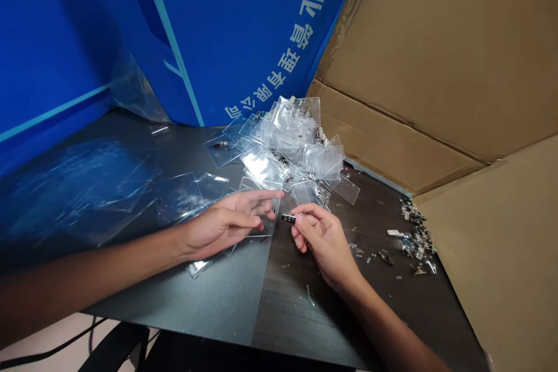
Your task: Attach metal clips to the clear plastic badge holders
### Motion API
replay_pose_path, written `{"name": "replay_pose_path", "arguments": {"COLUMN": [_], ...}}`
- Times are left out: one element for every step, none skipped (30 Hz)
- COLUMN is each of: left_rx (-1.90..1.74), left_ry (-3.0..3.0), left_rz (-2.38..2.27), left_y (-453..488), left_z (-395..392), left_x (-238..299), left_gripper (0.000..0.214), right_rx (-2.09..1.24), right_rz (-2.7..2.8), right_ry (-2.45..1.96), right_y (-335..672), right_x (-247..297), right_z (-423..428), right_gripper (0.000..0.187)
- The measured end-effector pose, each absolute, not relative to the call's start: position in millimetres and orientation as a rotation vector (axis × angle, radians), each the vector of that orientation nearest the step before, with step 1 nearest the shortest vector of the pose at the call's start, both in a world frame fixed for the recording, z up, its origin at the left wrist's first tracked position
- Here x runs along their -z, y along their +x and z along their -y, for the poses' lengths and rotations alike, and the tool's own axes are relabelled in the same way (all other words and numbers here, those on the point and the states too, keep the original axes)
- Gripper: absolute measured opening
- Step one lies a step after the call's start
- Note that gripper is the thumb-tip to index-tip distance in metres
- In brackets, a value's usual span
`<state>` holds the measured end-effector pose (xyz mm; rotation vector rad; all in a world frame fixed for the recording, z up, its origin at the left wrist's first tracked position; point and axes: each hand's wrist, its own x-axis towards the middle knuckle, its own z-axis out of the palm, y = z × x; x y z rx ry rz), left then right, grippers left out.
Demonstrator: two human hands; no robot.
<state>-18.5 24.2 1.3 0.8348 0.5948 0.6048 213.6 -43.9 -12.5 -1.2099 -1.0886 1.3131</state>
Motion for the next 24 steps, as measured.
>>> {"name": "replay_pose_path", "arguments": {"left_rx": [-0.604,-0.611,-0.619,-0.627,-0.633,-0.639,-0.642,-0.637,-0.632,-0.626,-0.619,-0.612,-0.604,-0.599,-0.591,-0.583,-0.577,-0.569,-0.564,-0.562,-0.564,-0.568,-0.573,-0.575], "left_ry": [0.819,0.810,0.806,0.803,0.805,0.810,0.818,0.829,0.843,0.857,0.871,0.883,0.892,0.899,0.903,0.906,0.907,0.908,0.907,0.910,0.915,0.923,0.934,0.948], "left_rz": [-0.606,-0.617,-0.628,-0.639,-0.648,-0.654,-0.658,-0.659,-0.657,-0.653,-0.649,-0.643,-0.636,-0.631,-0.628,-0.626,-0.624,-0.620,-0.615,-0.608,-0.600,-0.595,-0.591,-0.587], "left_y": [-18.2,-17.7,-17.2,-16.6,-16.1,-15.7,-15.3,-14.9,-14.6,-14.4,-14.1,-13.8,-13.5,-13.2,-12.9,-12.5,-12.0,-11.6,-11.1,-10.8,-10.6,-10.6,-10.7,-11.1], "left_z": [-24.0,-23.7,-23.4,-23.2,-23.1,-23.1,-23.1,-23.1,-23.2,-23.2,-23.1,-22.9,-22.7,-22.4,-22.1,-21.8,-21.6,-21.3,-21.2,-21.1,-21.1,-21.1,-21.3,-21.5], "left_x": [-1.7,-2.3,-3.0,-3.9,-4.8,-5.7,-6.7,-7.7,-8.8,-10.0,-11.1,-12.1,-12.9,-13.4,-13.6,-13.4,-12.9,-12.3,-11.5,-10.8,-10.1,-9.6,-9.2,-8.9], "left_gripper": [0.055,0.050,0.046,0.044,0.042,0.042,0.042,0.042,0.043,0.044,0.045,0.045,0.045,0.044,0.042,0.040,0.038,0.037,0.036,0.037,0.037,0.038,0.038,0.038], "right_rx": [-1.313,-1.310,-1.306,-1.308,-1.315,-1.326,-1.343,-1.362,-1.387,-1.412,-1.431,-1.443,-1.449,-1.449,-1.449,-1.451,-1.456,-1.465,-1.476,-1.488,-1.502,-1.516,-1.528,-1.535], "right_rz": [1.073,1.061,1.053,1.049,1.042,1.033,1.021,1.007,0.989,0.970,0.954,0.941,0.936,0.938,0.949,0.966,0.986,1.009,1.033,1.057,1.079,1.100,1.122,1.146], "right_ry": [-1.194,-1.183,-1.176,-1.173,-1.175,-1.177,-1.178,-1.175,-1.168,-1.159,-1.151,-1.146,-1.144,-1.143,-1.141,-1.138,-1.134,-1.129,-1.125,-1.124,-1.125,-1.127,-1.132,-1.139], "right_y": [214.2,214.7,215.2,215.7,216.3,216.8,217.4,218.0,218.6,219.1,219.6,220.0,220.2,220.3,220.1,219.7,219.1,218.3,217.5,216.6,215.9,215.3,215.0,214.9], "right_x": [13.1,13.5,13.7,13.6,13.3,12.8,12.3,11.8,11.4,11.1,11.0,10.9,10.9,10.8,10.6,10.2,9.6,9.0,8.2,7.4,6.7,6.1,5.6,5.1], "right_z": [43.9,44.0,44.1,44.4,44.7,44.9,45.1,45.2,45.2,45.2,45.1,45.1,45.2,45.4,45.6,45.9,46.3,46.6,46.9,47.2,47.4,47.6,47.8,48.1], "right_gripper": [0.042,0.040,0.038,0.036,0.034,0.033,0.033,0.034,0.034,0.034,0.034,0.033,0.031,0.031,0.031,0.031,0.032,0.034,0.037,0.039,0.041,0.042,0.042,0.041]}}
